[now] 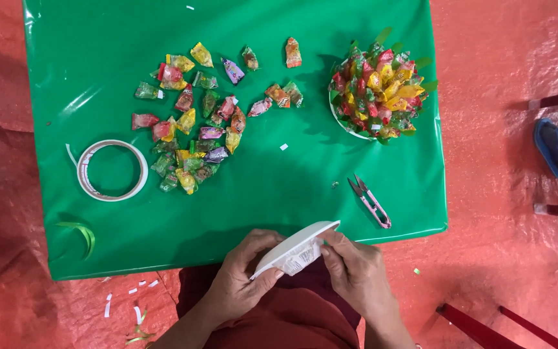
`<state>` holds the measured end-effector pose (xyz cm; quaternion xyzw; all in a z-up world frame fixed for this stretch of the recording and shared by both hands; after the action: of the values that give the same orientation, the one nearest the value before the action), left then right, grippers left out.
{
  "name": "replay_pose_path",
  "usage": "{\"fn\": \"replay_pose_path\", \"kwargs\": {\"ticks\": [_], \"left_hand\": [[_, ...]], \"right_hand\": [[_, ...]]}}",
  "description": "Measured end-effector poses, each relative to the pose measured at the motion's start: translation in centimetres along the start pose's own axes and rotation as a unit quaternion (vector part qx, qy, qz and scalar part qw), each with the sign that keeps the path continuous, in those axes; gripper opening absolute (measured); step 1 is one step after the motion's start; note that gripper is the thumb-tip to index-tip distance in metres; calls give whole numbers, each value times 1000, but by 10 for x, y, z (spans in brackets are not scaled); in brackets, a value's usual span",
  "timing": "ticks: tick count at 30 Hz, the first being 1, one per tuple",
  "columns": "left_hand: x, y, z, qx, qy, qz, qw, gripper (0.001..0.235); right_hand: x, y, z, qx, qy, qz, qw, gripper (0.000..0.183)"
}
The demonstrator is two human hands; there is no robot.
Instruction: Decorating a plastic bowl by sticking wrapped candies onto it using double-sided tape.
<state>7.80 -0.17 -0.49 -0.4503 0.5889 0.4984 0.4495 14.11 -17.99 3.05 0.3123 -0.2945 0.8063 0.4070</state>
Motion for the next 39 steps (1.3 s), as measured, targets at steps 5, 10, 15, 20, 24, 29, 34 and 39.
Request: {"fn": "replay_pose_path", "kwargs": {"ticks": [5,10,15,20,24,29,34,39], "left_hand": [[1,2,3,-8,11,14,1000,44],[11,4,2,-7,57,37,998,47],[13,2,4,-8,46,39,998,47],[15,3,3,-2,92,52,994,49],[11,0,2,16,108,49,993,46],[27,0,1,16,101,66,993,49],[51,-8,10,25,242,70,967,61],[67,-12,26,15,277,138,951,70]], "right_hand": [[14,1,9,-32,26,22,999,25],[22,2,3,31,102,60,992,37],[16,2,-2,96,127,40,986,45],[-7,16,5,77,4,-17,997,48],[-1,18,14,20,18,25,999,36],[3,11,-3,89,91,61,990,38],[-21,16,3,71,16,-52,996,52],[-51,24,18,-64,-194,-82,975,51]]}}
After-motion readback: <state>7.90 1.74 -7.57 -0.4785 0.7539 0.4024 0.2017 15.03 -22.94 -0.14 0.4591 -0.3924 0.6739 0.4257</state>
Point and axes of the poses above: each hand's wrist, its own y-axis away from the middle knuckle, its own z-axis out of the back of the hand, x = y × z, the point moved 8 cm from there along -y, towards the middle knuckle, and after that the axes turned 10 degrees about z, right-handed, at the moved point
